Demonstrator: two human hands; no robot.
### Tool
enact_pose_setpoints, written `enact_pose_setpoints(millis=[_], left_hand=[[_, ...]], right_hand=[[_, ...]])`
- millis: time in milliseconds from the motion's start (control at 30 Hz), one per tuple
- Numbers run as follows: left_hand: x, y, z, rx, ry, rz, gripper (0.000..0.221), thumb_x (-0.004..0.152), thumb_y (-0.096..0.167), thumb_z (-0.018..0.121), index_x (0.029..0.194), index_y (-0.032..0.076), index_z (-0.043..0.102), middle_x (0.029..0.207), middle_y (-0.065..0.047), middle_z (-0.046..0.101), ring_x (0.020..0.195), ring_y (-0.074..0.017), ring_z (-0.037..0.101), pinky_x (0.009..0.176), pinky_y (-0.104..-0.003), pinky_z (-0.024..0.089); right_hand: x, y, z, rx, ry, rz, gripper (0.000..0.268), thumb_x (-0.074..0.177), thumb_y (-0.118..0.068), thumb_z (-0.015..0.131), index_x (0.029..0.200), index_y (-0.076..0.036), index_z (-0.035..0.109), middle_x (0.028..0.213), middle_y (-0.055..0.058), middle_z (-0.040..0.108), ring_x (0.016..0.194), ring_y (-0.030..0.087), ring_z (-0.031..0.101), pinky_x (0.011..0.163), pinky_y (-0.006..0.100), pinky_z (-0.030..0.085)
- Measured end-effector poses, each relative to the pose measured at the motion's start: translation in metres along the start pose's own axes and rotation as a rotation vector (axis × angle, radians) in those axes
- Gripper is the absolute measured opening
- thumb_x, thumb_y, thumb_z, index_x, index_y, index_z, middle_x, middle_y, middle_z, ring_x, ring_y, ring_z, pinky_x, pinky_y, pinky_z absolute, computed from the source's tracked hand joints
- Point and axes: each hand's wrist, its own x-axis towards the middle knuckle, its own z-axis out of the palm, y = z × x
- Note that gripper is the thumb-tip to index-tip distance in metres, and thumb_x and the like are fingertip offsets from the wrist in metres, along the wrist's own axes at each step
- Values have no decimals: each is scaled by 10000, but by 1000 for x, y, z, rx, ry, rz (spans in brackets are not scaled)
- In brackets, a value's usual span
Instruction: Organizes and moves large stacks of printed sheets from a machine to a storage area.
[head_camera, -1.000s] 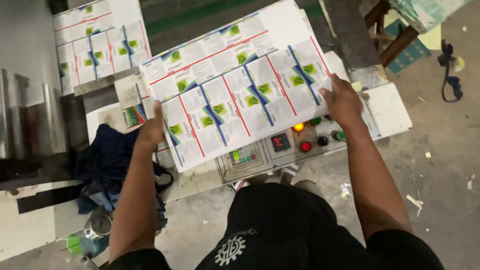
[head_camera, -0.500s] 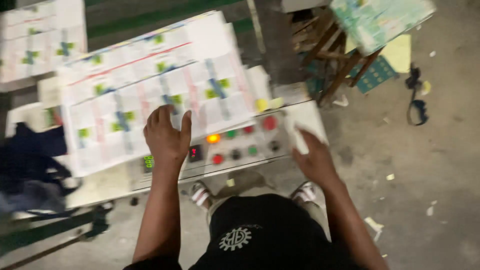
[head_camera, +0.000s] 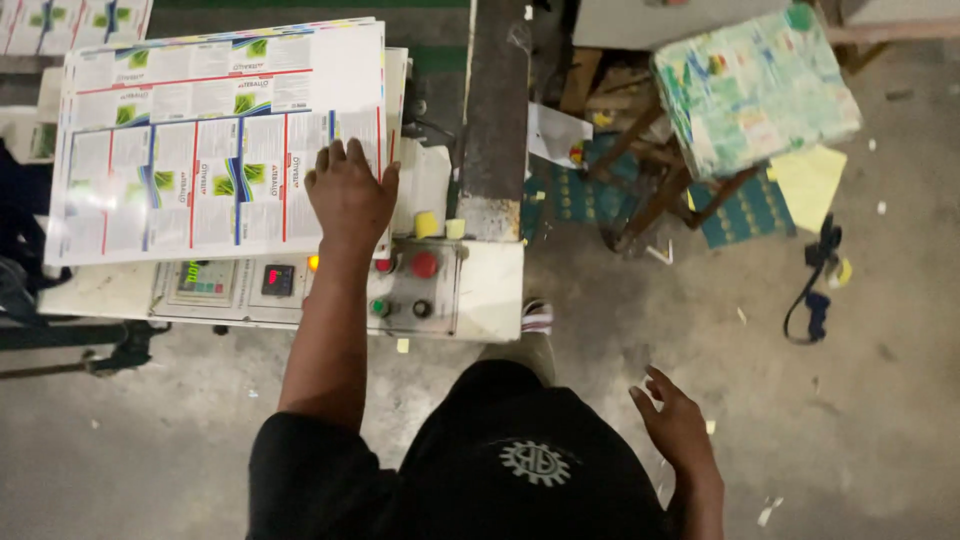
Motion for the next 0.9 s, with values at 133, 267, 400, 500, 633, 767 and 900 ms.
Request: enact_pose_setpoints(millis=[133, 267, 400, 500, 633, 767, 900], left_hand=[[38, 10, 46, 69, 170, -49, 727, 905, 472, 763, 1331, -84, 568, 1371, -307, 568, 1301, -451, 512, 996, -595, 425], [80, 26, 64, 64, 126, -262, 918, 855, 546, 757, 1414, -125, 476, 1481, -347, 461, 1394, -475, 392, 1076, -626, 331], [99, 39, 68, 38, 79, -422, 959, 835, 575, 762, 1416, -127, 463, 1496, -340, 436, 1416, -460, 373, 1105, -617, 317], [108, 44, 74, 59, 61, -467, 878, 834, 496, 775, 1395, -118, 494, 1496, -325, 455, 1408, -438, 408, 1079, -585, 362], [108, 44, 72, 76, 59, -489, 604, 878, 320, 757, 1314, -65, 593, 1464, -266, 542, 1366, -400, 500, 1029, -524, 452], [104, 43, 81, 124, 189, -431, 327, 912, 200, 696, 1150, -21, 658, 1331, -246, 649, 1230, -385, 627, 923, -490, 538], [108, 57, 69, 80, 273, -469, 156, 983, 116, 628, 1090, 9, 663, 1219, -227, 714, 1091, -380, 699, 836, -477, 574]], right_hand=[[53, -30, -39, 204, -60, -160, 620, 912, -418, 637, 1481, -189, 545, 1332, 139, 715, 1225, 300, 685, 1023, 432, 532], [135, -39, -89, 215, -232, -120, 574, 929, -391, 642, 1462, -185, 580, 1307, 133, 739, 1190, 286, 700, 972, 404, 547], [205, -87, -166, -29, -212, -151, 579, 949, -422, 627, 1475, -185, 582, 1289, 138, 745, 1192, 279, 709, 985, 376, 544], [260, -134, -211, -191, -157, -235, 614, 933, -439, 620, 1492, -192, 560, 1282, 122, 755, 1160, 288, 729, 977, 388, 555], [309, -202, -216, -93, -304, -341, 582, 953, -412, 619, 1473, -156, 574, 1297, 110, 728, 1167, 249, 690, 955, 393, 531], [356, -305, -180, -160, -533, -777, 529, 966, -361, 637, 1439, -125, 605, 1262, 104, 745, 1136, 197, 698, 938, 357, 545], [402, -438, -132, -106, -605, -1186, 444, 1048, -329, 631, 1397, -56, 647, 1318, 123, 716, 1202, 205, 655, 1010, 372, 501]])
